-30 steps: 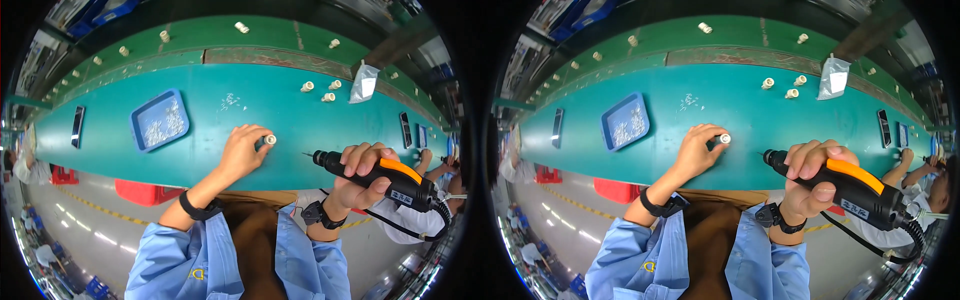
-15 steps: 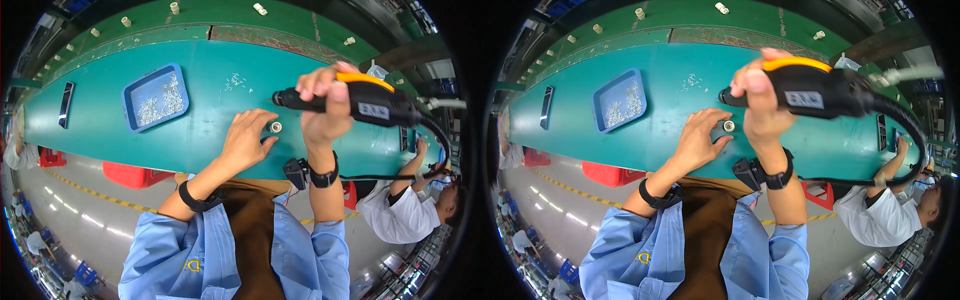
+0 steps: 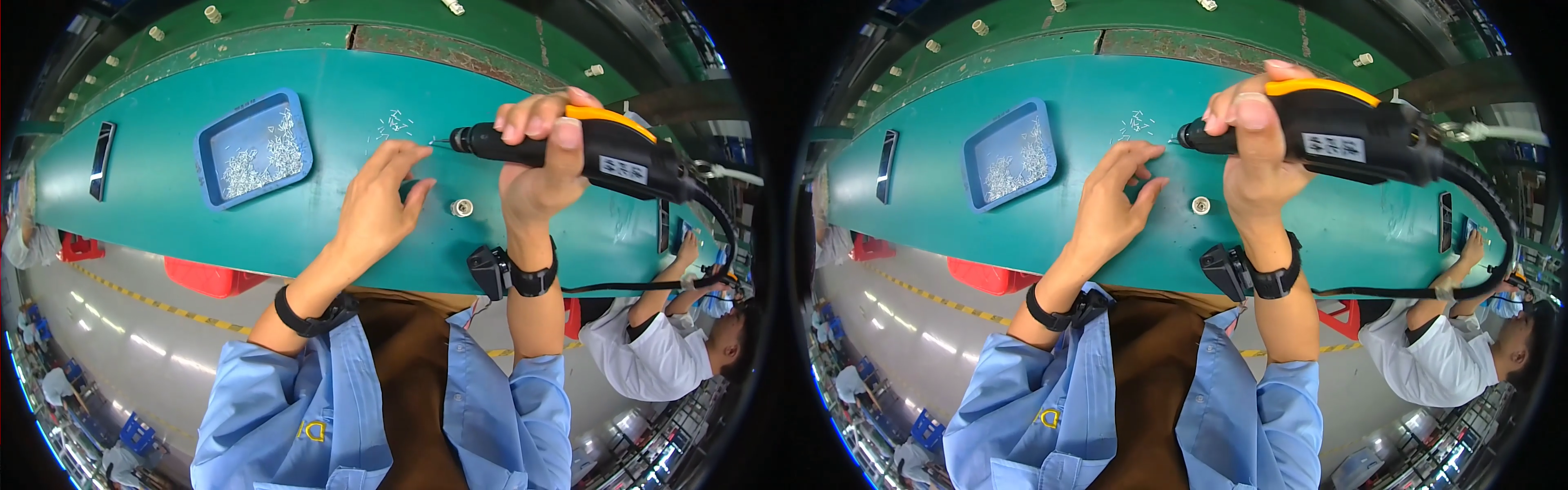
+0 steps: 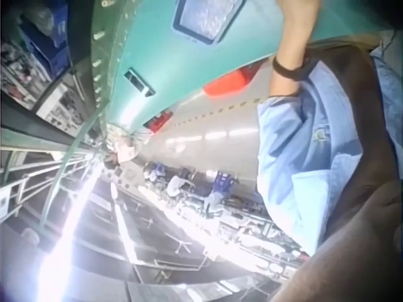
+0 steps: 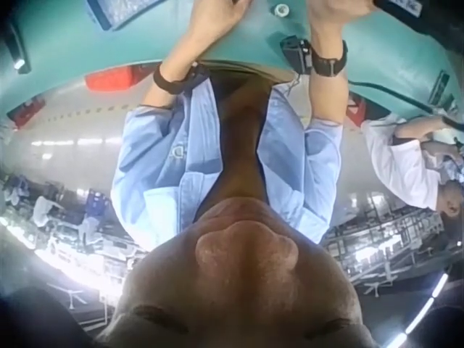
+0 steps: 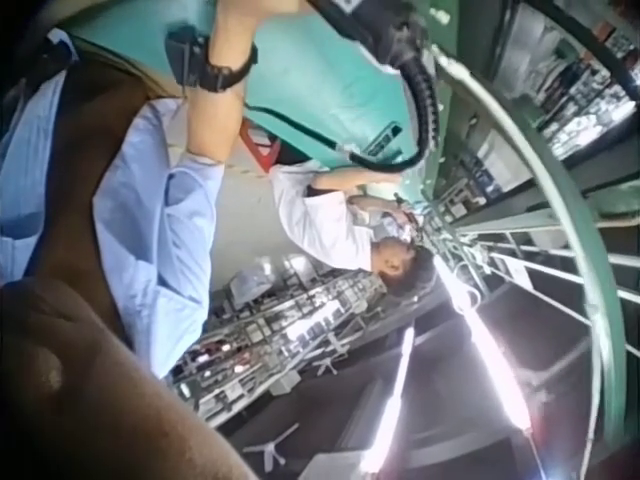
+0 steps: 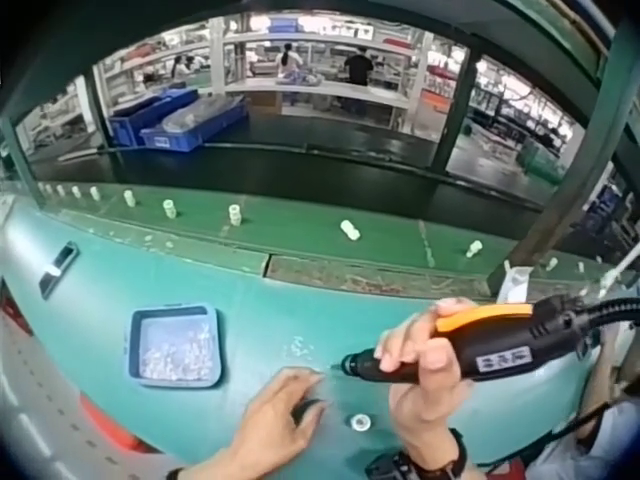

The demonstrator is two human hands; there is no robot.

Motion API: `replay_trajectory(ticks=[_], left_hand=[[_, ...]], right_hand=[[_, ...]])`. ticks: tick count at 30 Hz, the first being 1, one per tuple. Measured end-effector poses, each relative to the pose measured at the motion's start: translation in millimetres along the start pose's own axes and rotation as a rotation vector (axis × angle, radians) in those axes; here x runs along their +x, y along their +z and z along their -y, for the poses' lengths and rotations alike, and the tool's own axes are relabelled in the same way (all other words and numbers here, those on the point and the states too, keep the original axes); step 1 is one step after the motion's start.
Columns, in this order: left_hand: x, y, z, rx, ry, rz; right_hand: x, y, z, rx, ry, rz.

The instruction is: The person picks up a white plastic component from the conveyor belt, inserts a small metal pin into it, and secures it using a power screwdriver. This process is repeated for several components, which are then placed back onto the belt.

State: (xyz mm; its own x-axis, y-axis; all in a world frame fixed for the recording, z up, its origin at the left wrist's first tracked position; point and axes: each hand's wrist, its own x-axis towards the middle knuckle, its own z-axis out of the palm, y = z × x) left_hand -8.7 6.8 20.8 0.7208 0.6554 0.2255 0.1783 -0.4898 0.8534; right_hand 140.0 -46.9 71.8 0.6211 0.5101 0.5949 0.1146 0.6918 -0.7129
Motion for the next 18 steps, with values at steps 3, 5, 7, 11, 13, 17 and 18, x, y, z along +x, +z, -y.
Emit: replay_trajectory(ticks=[3, 5, 7, 11, 13, 17, 18], left_hand=[[6.9, 5.9, -0.5, 0.033, 0.0, -0.026], [8.4, 10.0, 1.9, 0.04, 0.064, -0.07], [8.8, 12.8, 5.4, 0.047, 0.096, -0.092], [8.0, 18.4, 13.3, 0.002, 0.143, -0.129], [6.3, 19.0, 16.4, 0.007, 0.151, -0.128], [4.6, 19.5, 19.5, -0.006, 0.108, -0.133], [4.7, 19.6, 20.2, -0.015, 0.085, -0.136]], right_hand=[[2.1, -0.9, 16.6, 0.03, -0.004, 0.014], [-0.3, -1.5, 22.1, 0.05, -0.007, 0.02], [-3.3, -2.0, 25.7, 0.082, 0.001, 0.029], [-9.4, -1.9, 26.9, 0.095, 0.007, 0.031], [-11.5, -2.0, 27.8, 0.093, 0.006, 0.028], [-13.9, -4.3, 31.3, 0.077, 0.006, 0.006], [-13.5, -6.1, 34.0, 0.072, -0.007, 0.006]])
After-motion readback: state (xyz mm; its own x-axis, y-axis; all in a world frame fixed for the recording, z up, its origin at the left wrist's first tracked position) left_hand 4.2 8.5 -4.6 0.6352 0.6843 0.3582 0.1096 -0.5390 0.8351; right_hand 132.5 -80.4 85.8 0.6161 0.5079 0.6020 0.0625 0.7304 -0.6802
